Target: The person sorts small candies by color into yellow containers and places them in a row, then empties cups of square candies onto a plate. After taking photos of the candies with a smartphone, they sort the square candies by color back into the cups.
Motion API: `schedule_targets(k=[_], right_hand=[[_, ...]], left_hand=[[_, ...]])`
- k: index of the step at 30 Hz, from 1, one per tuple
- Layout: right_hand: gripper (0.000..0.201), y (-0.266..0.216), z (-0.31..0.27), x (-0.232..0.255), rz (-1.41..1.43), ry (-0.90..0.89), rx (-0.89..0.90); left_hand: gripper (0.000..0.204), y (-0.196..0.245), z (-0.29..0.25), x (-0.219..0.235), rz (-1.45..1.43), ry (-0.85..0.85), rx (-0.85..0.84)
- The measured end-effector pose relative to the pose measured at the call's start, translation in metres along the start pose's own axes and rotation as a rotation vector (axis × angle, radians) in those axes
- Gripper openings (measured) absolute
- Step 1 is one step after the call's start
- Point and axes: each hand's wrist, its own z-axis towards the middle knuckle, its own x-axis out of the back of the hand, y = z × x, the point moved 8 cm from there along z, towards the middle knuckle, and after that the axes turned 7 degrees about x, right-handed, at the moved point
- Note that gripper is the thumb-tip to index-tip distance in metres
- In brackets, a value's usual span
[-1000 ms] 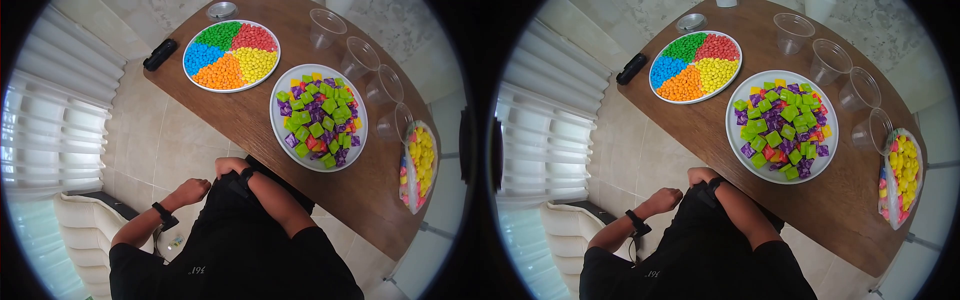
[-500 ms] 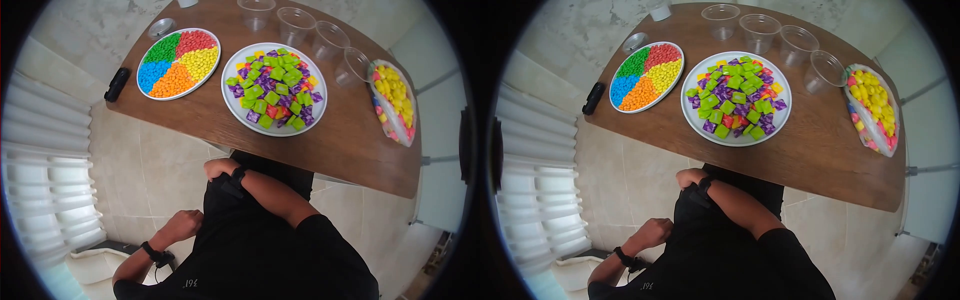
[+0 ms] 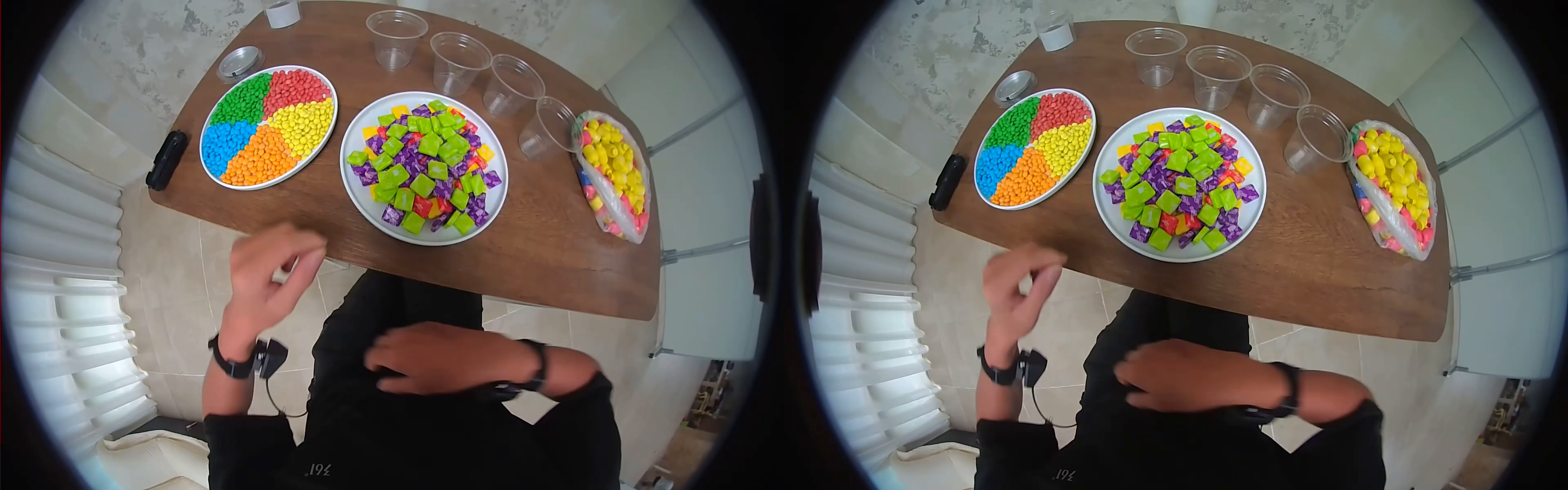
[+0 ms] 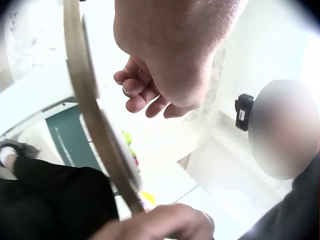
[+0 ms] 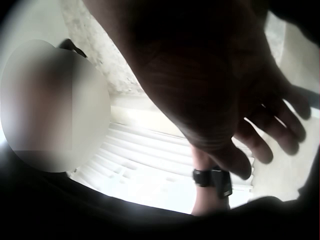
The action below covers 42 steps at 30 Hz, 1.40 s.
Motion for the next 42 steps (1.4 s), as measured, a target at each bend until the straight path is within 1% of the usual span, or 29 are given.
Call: schedule_targets(k=[1, 3, 5, 7, 9, 11, 12, 13, 15, 16, 17, 19, 20, 21, 22, 23, 24, 25, 26, 27, 29, 30, 31, 33, 35, 37, 39, 41, 42], right_hand=[[0.034, -0.014, -0.022, 0.021, 0.037, -0.046, -0.021], [0.032, -0.031, -0.056, 0.073, -0.076, -0.018, -0.156], [0.027, -0.047, -0.086, 0.137, -0.312, 0.186, -0.284], [0.023, -0.049, -0.108, 0.188, -0.611, 0.364, -0.255], [0.02, -0.027, -0.129, 0.235, -0.343, 0.561, -0.451], [0.021, -0.01, -0.133, 0.268, -0.237, 0.922, -0.405], [0.022, 0.011, -0.128, 0.275, -0.247, 0.987, -0.351], [0.024, 0.031, -0.125, 0.276, -0.259, 1.055, -0.296], [0.027, 0.041, -0.101, 0.265, -0.414, 1.022, -0.295], [0.045, 0.047, -0.09, 0.255, -0.495, 0.944, -0.294], [0.045, 0.052, -0.082, 0.248, -0.494, 0.936, -0.276], [0.076, 0.058, -0.064, 0.231, -0.502, 0.872, -0.216], [0.106, 0.07, -0.058, 0.225, -0.469, 0.749, -0.312], [0.106, 0.07, -0.054, 0.222, -0.47, 0.742, -0.297], [0.112, 0.07, -0.054, 0.217, -0.466, 0.742, -0.28], [0.118, 0.07, -0.055, 0.215, -0.46, 0.745, -0.271], [0.129, 0.075, -0.057, 0.215, -0.405, 0.722, -0.329], [0.129, 0.076, -0.058, 0.213, -0.399, 0.728, -0.339], [0.129, 0.074, -0.056, 0.211, -0.451, 0.718, -0.344], [0.129, 0.074, -0.054, 0.209, -0.502, 0.707, -0.351], [0.127, 0.077, -0.053, 0.208, -0.517, 0.724, -0.349], [0.126, 0.078, -0.053, 0.207, -0.536, 0.732, -0.337], [0.126, 0.082, -0.053, 0.207, -0.528, 0.739, -0.344], [0.121, 0.081, -0.055, 0.209, -0.478, 0.828, -0.257], [0.119, 0.082, -0.055, 0.208, -0.446, 0.87, -0.254], [0.116, 0.083, -0.057, 0.208, -0.412, 0.913, -0.251], [0.113, 0.08, -0.058, 0.208, -0.389, 0.972, -0.175], [0.111, 0.078, -0.058, 0.209, -0.392, 0.99, -0.165], [0.109, 0.075, -0.057, 0.209, -0.398, 1.0, -0.147]], left_hand=[[0.004, 0.0, 0.017, -0.001, -0.062, 0.02, -0.008], [0.004, -0.002, 0.05, -0.002, -0.122, 0.042, -0.021], [0.007, -0.013, 0.082, -0.003, -0.269, 0.047, 0.067], [0.009, -0.02, 0.114, -0.004, -0.334, 0.024, 0.089], [0.012, -0.028, 0.134, -0.01, -0.398, 0.005, 0.126], [0.011, -0.028, 0.154, -0.027, -0.408, -0.091, 0.111], [0.011, -0.032, 0.16, -0.036, -0.375, -0.129, 0.158], [0.011, -0.036, 0.168, -0.042, -0.375, -0.138, 0.157], [0.012, -0.043, 0.176, -0.068, -0.241, -0.232, 0.087], [0.018, -0.048, 0.179, -0.08, -0.26, -0.258, 0.122], [0.018, -0.048, 0.181, -0.085, -0.248, -0.244, 0.13], [0.025, -0.037, 0.179, -0.095, 0.057, -0.348, -0.034], [0.025, -0.035, 0.176, -0.091, 0.073, -0.336, -0.02], [0.04, -0.026, 0.166, -0.095, 0.182, -0.395, -0.062], [0.057, -0.019, 0.155, -0.101, 0.286, -0.459, -0.111], [0.057, -0.019, 0.147, -0.101, 0.285, -0.46, -0.112], [0.073, -0.02, 0.136, -0.099, 0.286, -0.426, -0.146], [0.09, -0.019, 0.128, -0.097, 0.285, -0.395, -0.18], [0.103, -0.024, 0.121, -0.1, 0.284, -0.476, -0.105], [0.103, -0.026, 0.116, -0.105, 0.279, -0.489, -0.111], [0.108, -0.033, 0.109, -0.116, 0.39, -0.479, -0.155], [0.115, -0.034, 0.109, -0.119, 0.358, -0.497, -0.115], [0.115, -0.032, 0.111, -0.12, 0.356, -0.509, -0.119], [0.12, -0.033, 0.117, -0.122, 0.2, -0.566, -0.015], [0.121, -0.033, 0.12, -0.126, 0.193, -0.569, -0.021], [0.112, -0.033, 0.124, -0.123, 0.081, -0.564, 0.011], [0.11, -0.031, 0.125, -0.124, 0.037, -0.548, -0.004], [0.104, -0.033, 0.127, -0.122, -0.029, -0.52, 0.071], [0.095, -0.031, 0.128, -0.119, -0.072, -0.487, 0.07]])
